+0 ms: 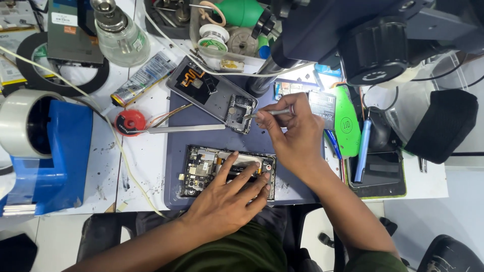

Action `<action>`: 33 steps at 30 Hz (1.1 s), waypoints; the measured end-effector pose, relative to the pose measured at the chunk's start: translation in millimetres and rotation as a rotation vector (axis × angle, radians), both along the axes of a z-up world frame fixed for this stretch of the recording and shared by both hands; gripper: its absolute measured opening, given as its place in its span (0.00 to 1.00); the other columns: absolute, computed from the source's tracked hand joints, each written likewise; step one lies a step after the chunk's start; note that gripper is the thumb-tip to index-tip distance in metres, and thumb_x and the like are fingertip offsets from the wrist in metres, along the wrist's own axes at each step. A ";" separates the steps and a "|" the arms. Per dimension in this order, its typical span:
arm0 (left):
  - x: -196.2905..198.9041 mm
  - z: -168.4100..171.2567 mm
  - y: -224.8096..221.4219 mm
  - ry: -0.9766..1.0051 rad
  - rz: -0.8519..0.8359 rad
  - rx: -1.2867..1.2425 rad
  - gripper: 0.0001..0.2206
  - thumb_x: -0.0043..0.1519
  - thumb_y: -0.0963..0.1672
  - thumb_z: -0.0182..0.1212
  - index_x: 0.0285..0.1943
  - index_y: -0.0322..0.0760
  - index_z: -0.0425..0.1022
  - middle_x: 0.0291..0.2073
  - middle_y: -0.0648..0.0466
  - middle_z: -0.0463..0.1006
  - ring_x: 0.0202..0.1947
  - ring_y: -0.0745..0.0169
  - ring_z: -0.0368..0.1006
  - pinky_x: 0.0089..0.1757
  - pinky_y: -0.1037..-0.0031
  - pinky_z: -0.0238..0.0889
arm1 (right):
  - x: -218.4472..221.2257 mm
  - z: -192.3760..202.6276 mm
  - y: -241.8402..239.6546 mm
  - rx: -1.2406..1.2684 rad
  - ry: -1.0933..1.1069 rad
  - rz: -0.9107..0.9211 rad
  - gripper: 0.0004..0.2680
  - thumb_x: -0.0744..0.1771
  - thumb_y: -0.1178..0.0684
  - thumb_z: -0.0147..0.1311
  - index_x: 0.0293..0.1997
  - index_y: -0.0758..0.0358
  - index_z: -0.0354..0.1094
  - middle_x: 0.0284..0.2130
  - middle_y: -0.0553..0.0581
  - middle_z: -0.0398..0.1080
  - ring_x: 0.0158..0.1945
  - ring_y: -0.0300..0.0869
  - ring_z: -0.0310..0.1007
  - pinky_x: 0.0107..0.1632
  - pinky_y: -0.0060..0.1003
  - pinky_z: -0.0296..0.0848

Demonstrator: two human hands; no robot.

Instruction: Disassembling a mobile phone motherboard by removing screws and internal components using a precision screwdriver.

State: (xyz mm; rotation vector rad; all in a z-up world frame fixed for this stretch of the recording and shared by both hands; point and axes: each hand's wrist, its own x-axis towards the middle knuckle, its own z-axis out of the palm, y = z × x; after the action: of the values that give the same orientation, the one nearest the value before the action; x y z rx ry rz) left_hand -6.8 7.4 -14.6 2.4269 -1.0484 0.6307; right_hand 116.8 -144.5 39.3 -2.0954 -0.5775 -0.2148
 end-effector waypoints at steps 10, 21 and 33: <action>0.2 1.6 -2.0 0.013 0.036 -0.018 0.16 0.67 0.52 0.63 0.52 0.37 0.78 0.58 0.49 0.77 0.59 0.43 0.70 0.62 0.34 0.55 | -11.9 12.8 -7.9 0.225 0.070 -0.022 0.12 0.67 0.63 0.61 0.41 0.64 0.54 0.32 0.66 0.78 0.30 0.45 0.83 0.37 0.31 0.84; 2.6 3.3 -11.9 0.263 0.130 -0.286 0.16 0.67 0.49 0.62 0.56 0.34 0.70 0.41 0.52 0.83 0.55 0.51 0.75 0.63 0.40 0.53 | -75.0 12.1 -90.9 0.512 0.297 0.148 0.13 0.66 0.69 0.55 0.45 0.63 0.52 0.38 0.76 0.75 0.40 0.57 0.83 0.45 0.48 0.89; 3.4 4.7 -13.3 0.198 0.118 -0.315 0.03 0.68 0.42 0.59 0.46 0.37 0.74 0.39 0.59 0.85 0.55 0.50 0.77 0.62 0.40 0.55 | -96.6 -0.2 -88.6 0.469 0.293 0.094 0.12 0.66 0.67 0.56 0.43 0.63 0.51 0.38 0.73 0.76 0.42 0.57 0.85 0.45 0.42 0.89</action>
State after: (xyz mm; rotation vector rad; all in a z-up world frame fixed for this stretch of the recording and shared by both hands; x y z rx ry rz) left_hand -3.4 -5.9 -9.9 2.2306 -0.6749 0.5342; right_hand 20.1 -233.2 39.1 -1.6026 -0.4005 0.0147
